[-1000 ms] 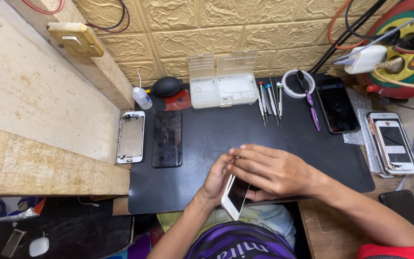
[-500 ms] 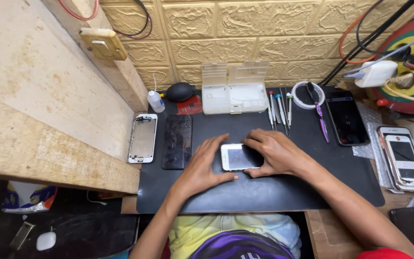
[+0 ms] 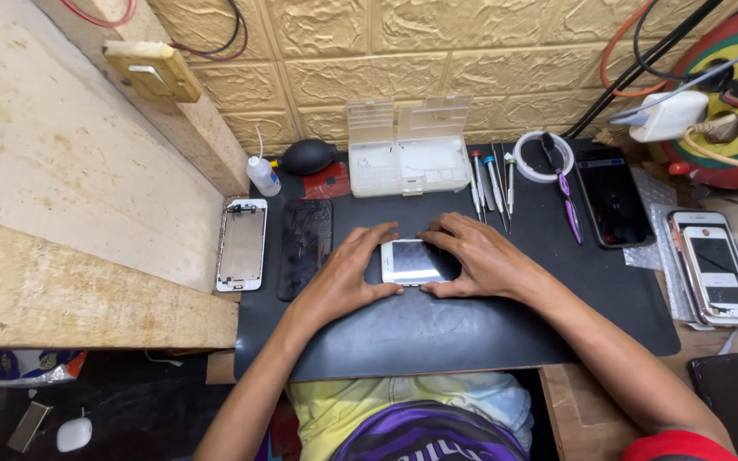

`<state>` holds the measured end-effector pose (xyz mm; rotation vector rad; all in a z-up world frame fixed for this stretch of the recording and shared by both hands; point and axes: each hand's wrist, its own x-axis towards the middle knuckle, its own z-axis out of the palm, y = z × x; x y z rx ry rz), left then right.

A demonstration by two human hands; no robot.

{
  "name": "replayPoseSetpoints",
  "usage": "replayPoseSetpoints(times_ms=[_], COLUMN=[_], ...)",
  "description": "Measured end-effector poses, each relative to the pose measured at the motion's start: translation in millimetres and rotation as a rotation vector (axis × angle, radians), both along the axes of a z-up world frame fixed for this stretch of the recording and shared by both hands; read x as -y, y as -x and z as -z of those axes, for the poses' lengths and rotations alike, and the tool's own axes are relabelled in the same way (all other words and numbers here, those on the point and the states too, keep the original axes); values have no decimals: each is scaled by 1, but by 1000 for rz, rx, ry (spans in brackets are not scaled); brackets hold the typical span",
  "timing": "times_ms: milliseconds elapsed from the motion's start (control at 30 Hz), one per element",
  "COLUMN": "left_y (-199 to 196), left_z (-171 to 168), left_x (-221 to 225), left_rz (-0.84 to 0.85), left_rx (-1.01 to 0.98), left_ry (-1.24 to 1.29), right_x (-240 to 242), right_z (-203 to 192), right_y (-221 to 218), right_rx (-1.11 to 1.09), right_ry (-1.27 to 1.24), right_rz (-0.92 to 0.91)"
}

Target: Repairing a mobile phone by manipulating internal components with a precision screwdriver.

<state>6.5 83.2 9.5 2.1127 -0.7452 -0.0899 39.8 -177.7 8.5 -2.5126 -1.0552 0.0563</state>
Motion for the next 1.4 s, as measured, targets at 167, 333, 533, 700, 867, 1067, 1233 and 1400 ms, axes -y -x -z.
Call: replayPoseSetpoints(times_ms=[167, 333, 533, 700, 867, 1067, 1233, 1400], left_y=[-1, -1, -2, 0, -2, -2, -2, -1], left_z=[11, 18, 20, 19, 20, 24, 26, 24], left_x=[-4, -5, -5, -5, -6, -7, -8, -9], left_rz=[1, -5, 5, 6, 9, 15, 14, 21], left_rx=[24, 41, 46, 62, 69, 74, 79, 74], left_ry=[30, 42, 45, 51, 43, 47, 42, 42], right_x=[4, 7, 6, 6, 5, 4, 5, 5], right_z=[3, 9, 7, 8, 9, 11, 15, 16], right_y=[1, -1, -2, -8, -10, -6, -9, -11], right_rx=[58, 116, 166, 186, 204, 221, 230, 263], right_ry=[-96, -155, -142, -119, -113, -125, -120, -117], right_rz=[-51, -107, -145, -183, -187, -182, -192, -220])
